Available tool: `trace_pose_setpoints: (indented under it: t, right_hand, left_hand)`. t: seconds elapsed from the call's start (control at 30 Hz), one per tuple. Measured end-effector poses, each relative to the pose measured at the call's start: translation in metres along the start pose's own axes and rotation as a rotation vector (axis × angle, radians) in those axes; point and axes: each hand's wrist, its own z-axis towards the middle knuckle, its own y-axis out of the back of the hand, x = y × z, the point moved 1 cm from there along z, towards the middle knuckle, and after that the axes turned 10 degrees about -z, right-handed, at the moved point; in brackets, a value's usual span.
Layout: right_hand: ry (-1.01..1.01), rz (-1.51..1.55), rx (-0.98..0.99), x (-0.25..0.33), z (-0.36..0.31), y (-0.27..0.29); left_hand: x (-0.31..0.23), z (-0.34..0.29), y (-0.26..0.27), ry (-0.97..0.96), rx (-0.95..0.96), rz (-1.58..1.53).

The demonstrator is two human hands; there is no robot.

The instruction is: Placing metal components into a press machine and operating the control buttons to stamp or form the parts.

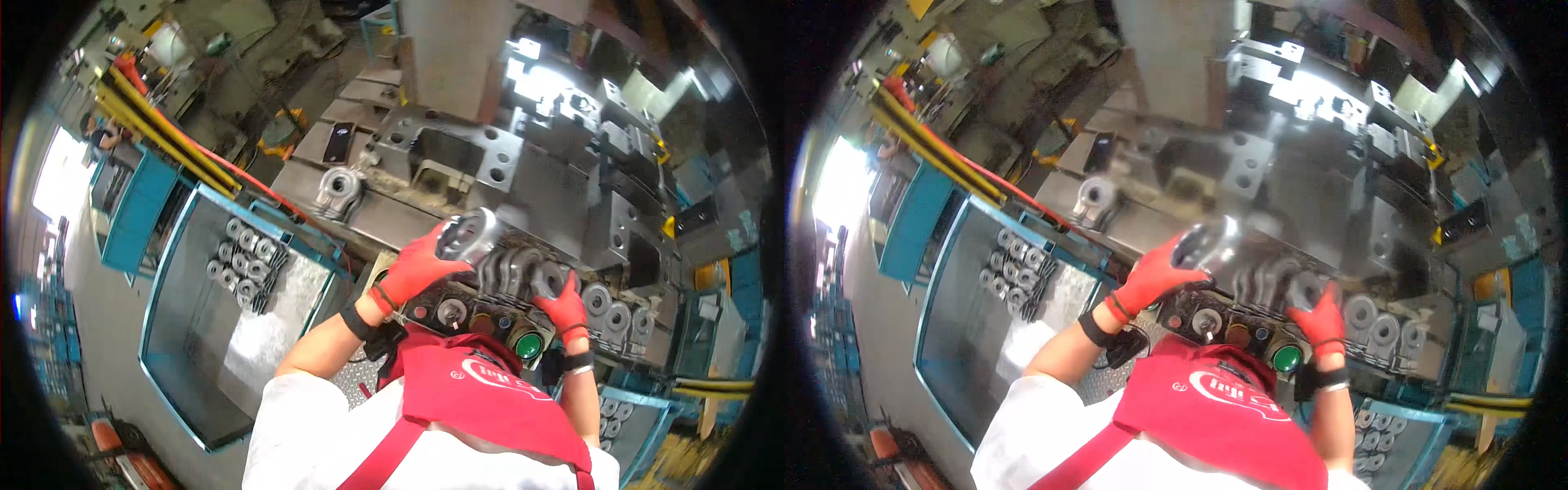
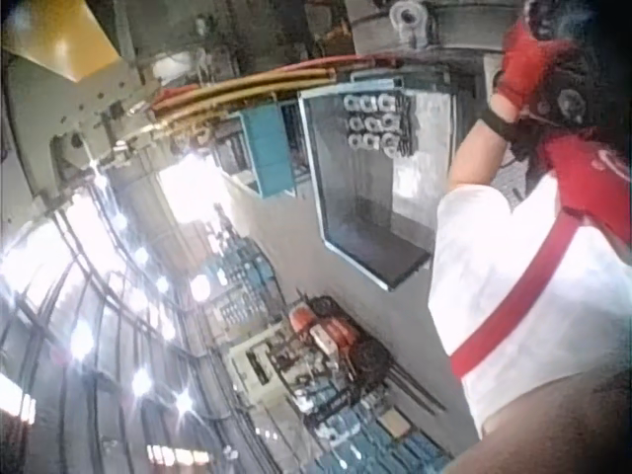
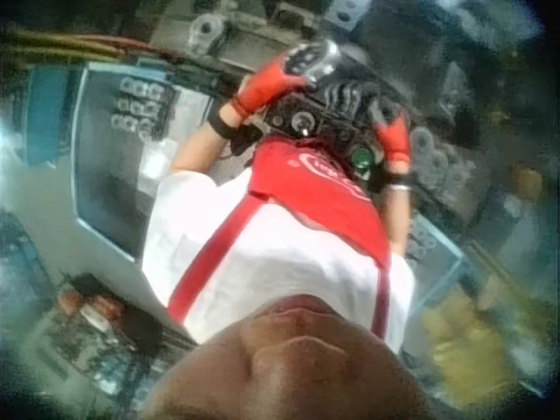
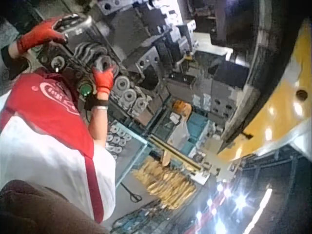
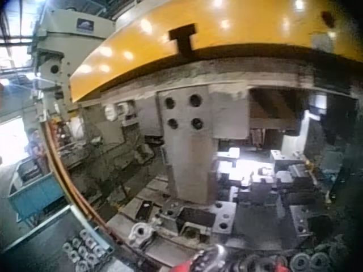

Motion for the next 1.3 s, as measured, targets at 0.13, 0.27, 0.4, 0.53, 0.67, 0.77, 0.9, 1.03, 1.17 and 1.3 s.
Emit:
trace_pose_setpoints:
  t: [0.13, 0.27, 0.4, 0.53, 0.67, 0.77, 0.9, 1.03, 1.17, 1.3]
  right_hand:
    - [0.090, 0.581, 0.044, -0.015, 0.007, 0.005]
    - [-0.021, 0.850, 0.205, -0.008, -0.011, 0.029]
    - [0.221, 0.922, 0.195, 0.034, -0.021, 0.074]
    - [0.556, 0.645, -0.045, 0.087, 0.019, 0.120]
    - [0.394, 0.107, -0.288, 0.131, 0.101, 0.165]
    - [0.167, -0.120, -0.302, 0.159, 0.164, 0.192]
    - [0.039, -0.356, -0.390, 0.187, 0.232, 0.204]
    - [0.134, -0.336, -0.104, 0.191, 0.277, 0.210]
    - [0.078, -0.186, -0.065, 0.182, 0.318, 0.203]
    - [0.105, -0.239, -0.196, 0.160, 0.349, 0.191]
  left_hand:
    - [0.050, 0.010, 0.051, 0.211, -0.318, 0.583]
    - [0.107, 0.028, 0.089, 0.276, -0.453, 0.808]
    - [0.133, 0.045, 0.101, 0.124, -0.499, 0.929]
    - [0.134, 0.041, 0.096, 0.196, -0.502, 0.958]
    - [0.122, 0.022, 0.089, -0.069, -0.602, 1.044]
    - [0.115, 0.005, 0.093, -0.190, -0.580, 0.903]
    - [0.117, -0.017, 0.102, -0.195, -0.576, 0.743]
    - [0.134, -0.039, 0.110, -0.126, -0.658, 0.632]
    - [0.150, -0.056, 0.109, -0.009, -0.731, 0.568]
    - [0.158, -0.059, 0.098, 0.043, -0.760, 0.493]
